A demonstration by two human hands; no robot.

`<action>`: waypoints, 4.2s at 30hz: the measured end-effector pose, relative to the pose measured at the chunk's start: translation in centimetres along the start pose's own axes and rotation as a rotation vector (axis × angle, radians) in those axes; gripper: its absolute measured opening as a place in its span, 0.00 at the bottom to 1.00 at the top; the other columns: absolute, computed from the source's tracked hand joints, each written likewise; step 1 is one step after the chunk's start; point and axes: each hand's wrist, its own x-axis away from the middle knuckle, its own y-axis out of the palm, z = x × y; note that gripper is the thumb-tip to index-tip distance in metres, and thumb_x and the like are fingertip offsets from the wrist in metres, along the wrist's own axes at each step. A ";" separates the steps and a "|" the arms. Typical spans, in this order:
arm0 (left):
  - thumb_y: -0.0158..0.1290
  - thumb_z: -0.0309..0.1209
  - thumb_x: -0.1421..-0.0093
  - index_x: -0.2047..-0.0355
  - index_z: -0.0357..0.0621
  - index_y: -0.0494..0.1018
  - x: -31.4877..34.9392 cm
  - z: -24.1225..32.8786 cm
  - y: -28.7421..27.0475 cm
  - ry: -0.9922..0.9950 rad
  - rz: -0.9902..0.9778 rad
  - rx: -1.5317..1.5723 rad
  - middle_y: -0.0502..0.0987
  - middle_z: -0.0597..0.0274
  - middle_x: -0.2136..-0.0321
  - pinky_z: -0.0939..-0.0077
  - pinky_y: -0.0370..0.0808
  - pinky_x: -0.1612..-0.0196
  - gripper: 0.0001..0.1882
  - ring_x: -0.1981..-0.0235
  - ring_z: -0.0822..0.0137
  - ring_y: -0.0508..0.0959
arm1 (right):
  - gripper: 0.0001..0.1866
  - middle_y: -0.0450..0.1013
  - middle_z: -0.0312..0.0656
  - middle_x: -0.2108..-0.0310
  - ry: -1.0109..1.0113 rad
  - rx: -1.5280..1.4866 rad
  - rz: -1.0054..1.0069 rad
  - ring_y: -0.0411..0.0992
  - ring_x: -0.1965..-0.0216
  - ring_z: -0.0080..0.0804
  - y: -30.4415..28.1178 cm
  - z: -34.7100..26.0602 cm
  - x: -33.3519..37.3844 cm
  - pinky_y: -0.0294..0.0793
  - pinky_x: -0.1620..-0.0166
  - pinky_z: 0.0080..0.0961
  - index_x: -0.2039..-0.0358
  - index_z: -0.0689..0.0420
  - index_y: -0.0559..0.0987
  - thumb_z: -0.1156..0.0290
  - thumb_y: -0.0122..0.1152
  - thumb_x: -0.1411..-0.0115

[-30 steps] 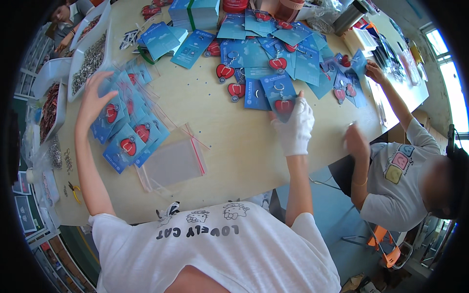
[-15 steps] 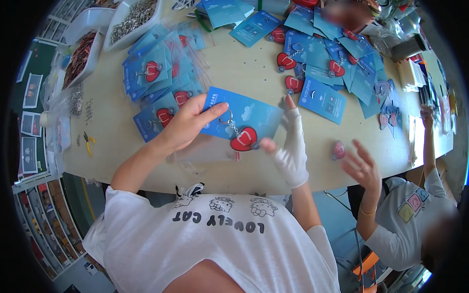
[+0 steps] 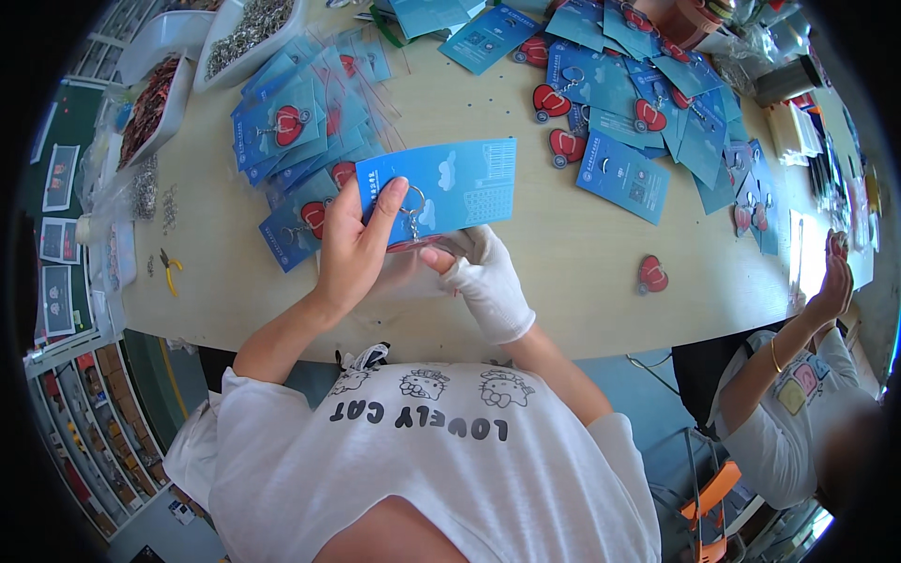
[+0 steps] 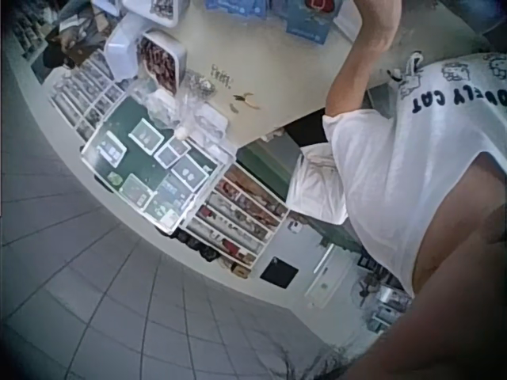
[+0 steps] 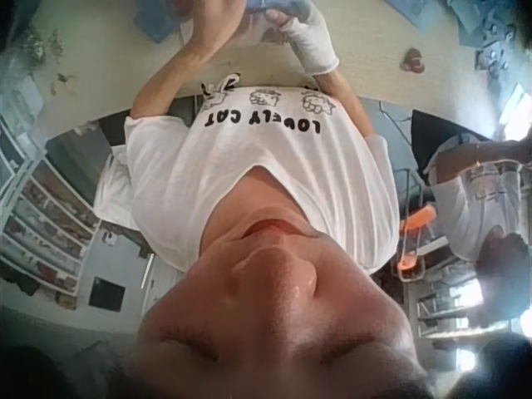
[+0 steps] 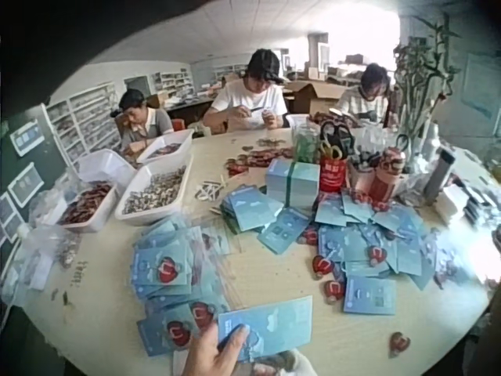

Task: The person sits at a table and repeatedly picks up heart-shaped keychains attached to blue backing cards. They insert each card into a clear plastic zip-lock bag and place the packaged item onto a growing stack on the table. The process is repetitive and involves handling multiple identical units.

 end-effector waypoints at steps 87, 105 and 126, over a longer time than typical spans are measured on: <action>0.61 0.29 0.43 0.64 0.33 0.79 1.5 -5.0 -2.9 -0.480 -0.497 0.301 0.82 0.59 0.71 0.83 0.76 0.70 0.11 0.73 0.74 0.80 | 0.16 0.66 0.31 0.82 -0.010 0.781 -0.112 0.61 0.82 0.14 -6.8 -10.1 -1.5 0.58 0.79 0.15 0.67 0.65 0.75 0.61 0.56 0.37; 0.64 0.34 0.46 0.66 0.36 0.80 -1.2 -4.7 -3.6 -0.645 -0.672 0.288 0.81 0.64 0.74 0.86 0.73 0.70 0.13 0.74 0.80 0.77 | 0.09 0.73 0.37 0.82 -0.019 0.789 0.100 0.68 0.83 0.17 -3.2 -7.1 -1.4 0.66 0.79 0.19 0.68 0.66 0.77 0.75 0.66 0.46; 0.64 0.29 0.47 0.64 0.38 0.79 -2.4 -1.2 -3.6 -0.409 -0.724 0.031 0.77 0.72 0.74 0.86 0.66 0.69 0.11 0.74 0.84 0.69 | 0.11 0.72 0.39 0.77 -0.190 0.848 -0.164 0.68 0.76 0.20 -2.7 -5.7 0.3 0.68 0.72 0.21 0.66 0.62 0.81 0.84 0.56 0.51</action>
